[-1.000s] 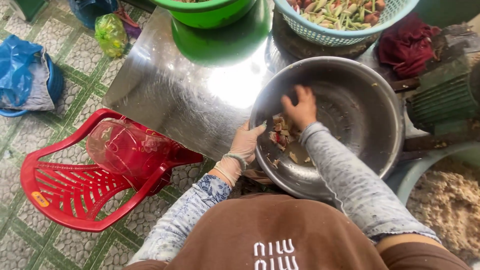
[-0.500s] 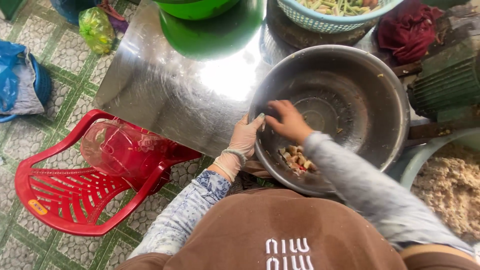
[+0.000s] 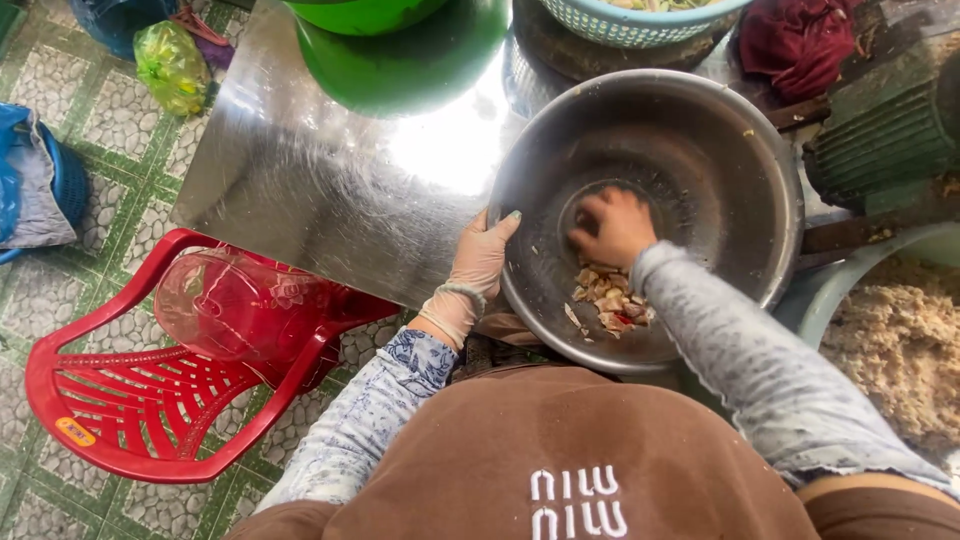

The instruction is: The person uses a meat grinder to process chunks of meat and other ingredients from a metal bowl. They repeatedly scoop the ingredients, place them into the grinder, and collect the ground mixture in a large basin. The person also scrapes the inside of the grinder to remove stuck residue.

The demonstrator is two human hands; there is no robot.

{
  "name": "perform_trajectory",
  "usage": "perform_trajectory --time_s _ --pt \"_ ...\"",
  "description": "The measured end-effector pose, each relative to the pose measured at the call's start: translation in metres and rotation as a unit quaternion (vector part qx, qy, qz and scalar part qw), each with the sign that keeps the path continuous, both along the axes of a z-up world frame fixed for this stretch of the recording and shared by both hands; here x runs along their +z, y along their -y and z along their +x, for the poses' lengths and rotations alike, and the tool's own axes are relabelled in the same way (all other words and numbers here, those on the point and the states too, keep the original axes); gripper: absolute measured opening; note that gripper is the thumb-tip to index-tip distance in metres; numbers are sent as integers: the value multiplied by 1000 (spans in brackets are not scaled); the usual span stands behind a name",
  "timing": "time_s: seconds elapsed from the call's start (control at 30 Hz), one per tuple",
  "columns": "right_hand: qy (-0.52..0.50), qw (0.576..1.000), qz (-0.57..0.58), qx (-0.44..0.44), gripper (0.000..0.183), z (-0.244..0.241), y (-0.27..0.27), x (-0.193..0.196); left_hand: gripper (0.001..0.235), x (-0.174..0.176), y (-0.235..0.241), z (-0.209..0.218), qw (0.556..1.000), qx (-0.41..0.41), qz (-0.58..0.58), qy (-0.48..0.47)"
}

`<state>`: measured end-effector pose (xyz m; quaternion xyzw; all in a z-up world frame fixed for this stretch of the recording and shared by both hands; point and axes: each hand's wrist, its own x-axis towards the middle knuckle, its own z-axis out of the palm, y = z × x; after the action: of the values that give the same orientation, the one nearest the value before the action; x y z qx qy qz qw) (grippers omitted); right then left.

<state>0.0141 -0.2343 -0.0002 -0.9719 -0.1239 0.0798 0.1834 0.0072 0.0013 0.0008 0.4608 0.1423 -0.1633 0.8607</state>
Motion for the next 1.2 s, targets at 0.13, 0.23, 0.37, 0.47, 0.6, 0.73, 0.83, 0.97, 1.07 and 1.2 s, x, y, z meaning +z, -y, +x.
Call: perform_trajectory --time_s 0.13,0.23,0.37,0.47,0.6,0.73,0.83,0.97,1.07,1.2 --pt "-244 965 -78 63 44 -64 -6 29 35 -3 0 -1 1000 11 -29 6" --pt "-228 972 -11 56 50 -64 36 25 36 11 1 -4 1000 14 9 12" --pt "-140 983 -85 -82 57 -41 58 30 36 14 2 -5 999 16 41 15" --pt "-104 976 -112 -157 72 -53 36 26 34 13 5 -4 999 19 34 18" --pt "-332 926 -65 -169 73 -72 -35 51 34 17 8 -3 998 53 33 -30" --pt "-262 950 152 -77 50 -84 -54 -28 29 18 11 -5 996 69 47 -21" --pt "-282 922 208 -166 42 -78 -70 9 30 7 13 -9 995 79 53 -32" --pt "-247 917 262 -171 30 -71 -74 4 29 10 14 -8 994 92 58 -17" --pt "-390 816 357 -236 24 -58 -67 14 30 16 13 -9 993 102 37 -35" --pt "-469 607 571 -293 23 -36 -38 4 33 1 10 -9 995 86 25 -45"
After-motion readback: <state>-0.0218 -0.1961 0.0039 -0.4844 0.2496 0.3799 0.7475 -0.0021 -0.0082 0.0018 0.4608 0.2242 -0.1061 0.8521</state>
